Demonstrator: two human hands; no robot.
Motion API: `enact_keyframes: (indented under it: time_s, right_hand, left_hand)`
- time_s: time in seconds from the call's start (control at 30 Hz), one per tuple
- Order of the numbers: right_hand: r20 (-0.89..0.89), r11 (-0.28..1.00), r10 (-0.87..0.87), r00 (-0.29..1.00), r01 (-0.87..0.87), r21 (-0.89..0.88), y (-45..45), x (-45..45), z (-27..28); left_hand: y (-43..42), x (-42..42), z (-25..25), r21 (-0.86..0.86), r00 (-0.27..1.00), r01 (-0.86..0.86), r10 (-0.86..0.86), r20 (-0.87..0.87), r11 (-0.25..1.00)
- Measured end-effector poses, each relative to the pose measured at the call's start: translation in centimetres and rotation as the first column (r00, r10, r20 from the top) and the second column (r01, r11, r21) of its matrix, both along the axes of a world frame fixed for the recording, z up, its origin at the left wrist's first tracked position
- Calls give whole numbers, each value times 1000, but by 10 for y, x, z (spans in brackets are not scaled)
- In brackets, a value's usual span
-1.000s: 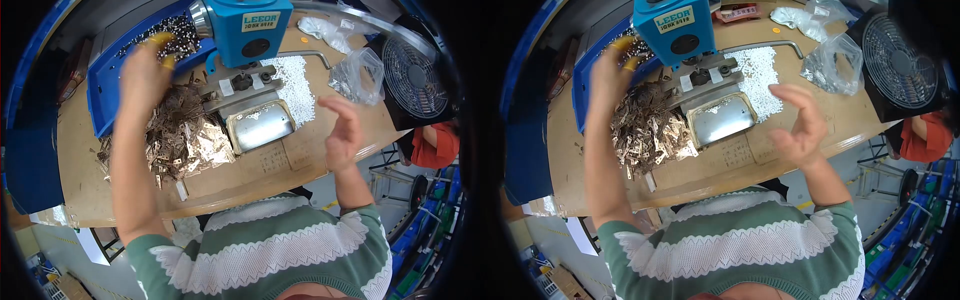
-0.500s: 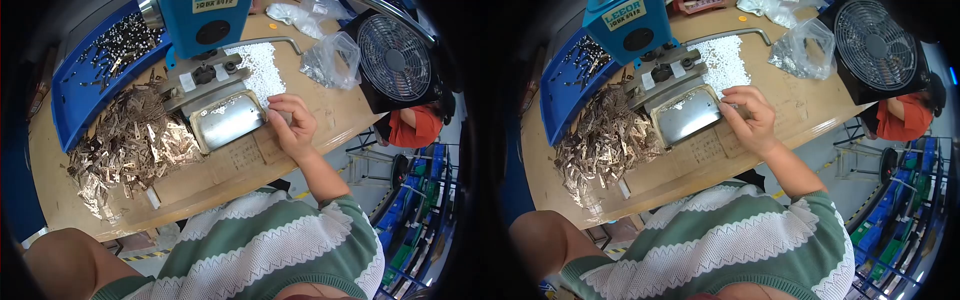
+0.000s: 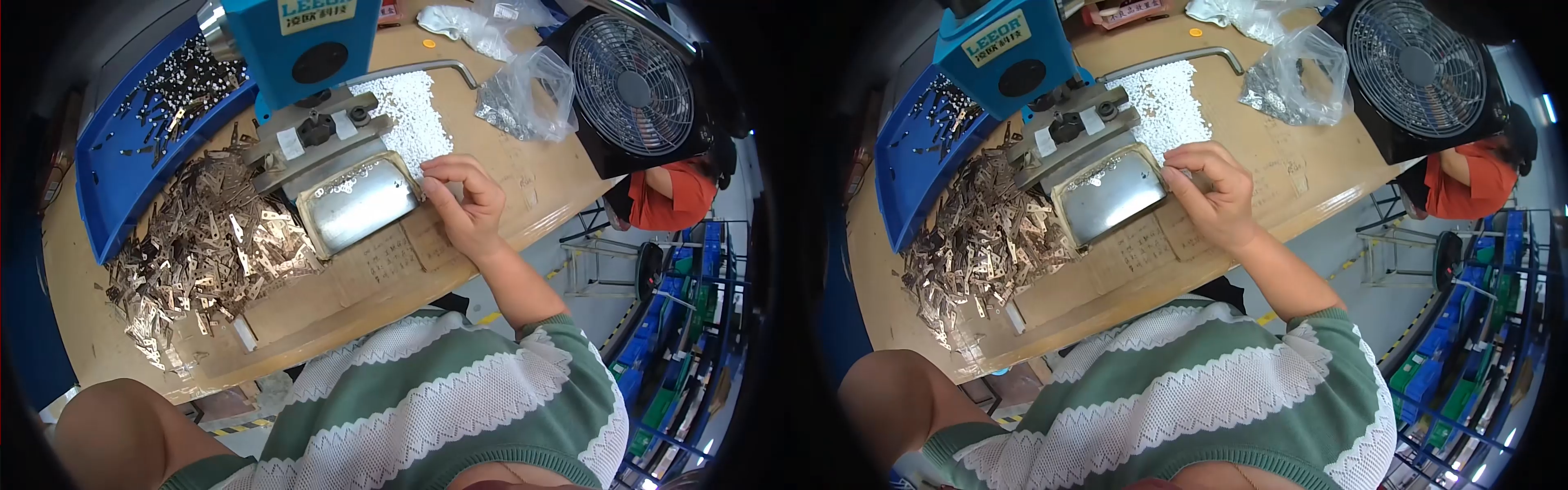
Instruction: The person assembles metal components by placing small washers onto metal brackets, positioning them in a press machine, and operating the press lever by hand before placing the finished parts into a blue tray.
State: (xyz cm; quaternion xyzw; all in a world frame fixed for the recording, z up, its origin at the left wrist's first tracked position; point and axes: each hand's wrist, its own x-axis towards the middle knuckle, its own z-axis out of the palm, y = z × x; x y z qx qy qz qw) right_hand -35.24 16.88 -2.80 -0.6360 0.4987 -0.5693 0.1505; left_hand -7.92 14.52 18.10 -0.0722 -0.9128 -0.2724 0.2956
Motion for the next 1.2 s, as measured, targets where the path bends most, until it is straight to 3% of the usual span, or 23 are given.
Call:
enact_keyframes:
  time_s: [0.47,0.57,0.6,0.67,0.87,1.2]
  right_hand:
    - [21,1000,-3,1000,3,-12,0,-1,0]
    - [-79,1000,20,997,-20,0,-1,-2,1]
    - [-186,999,45,981,-46,-3,-3,-2,5]
    - [-390,995,91,916,-102,-6,-9,-1,15]
    - [-675,973,170,718,-232,-2,-21,24,31]
    - [-602,981,125,788,-191,-46,-14,14,27]
  left_hand:
    - [-8,-12,3,8,1000,13,-13,17,1000]
    - [-6,-11,4,17,1000,13,-13,12,1000]
    - [-6,-9,4,20,1000,12,-12,12,1000]
    - [-3,-8,5,18,1000,18,-18,8,1000]
    - [1,-2,7,33,1000,-10,10,4,999]
    - [-7,24,27,98,994,-24,34,-106,995]
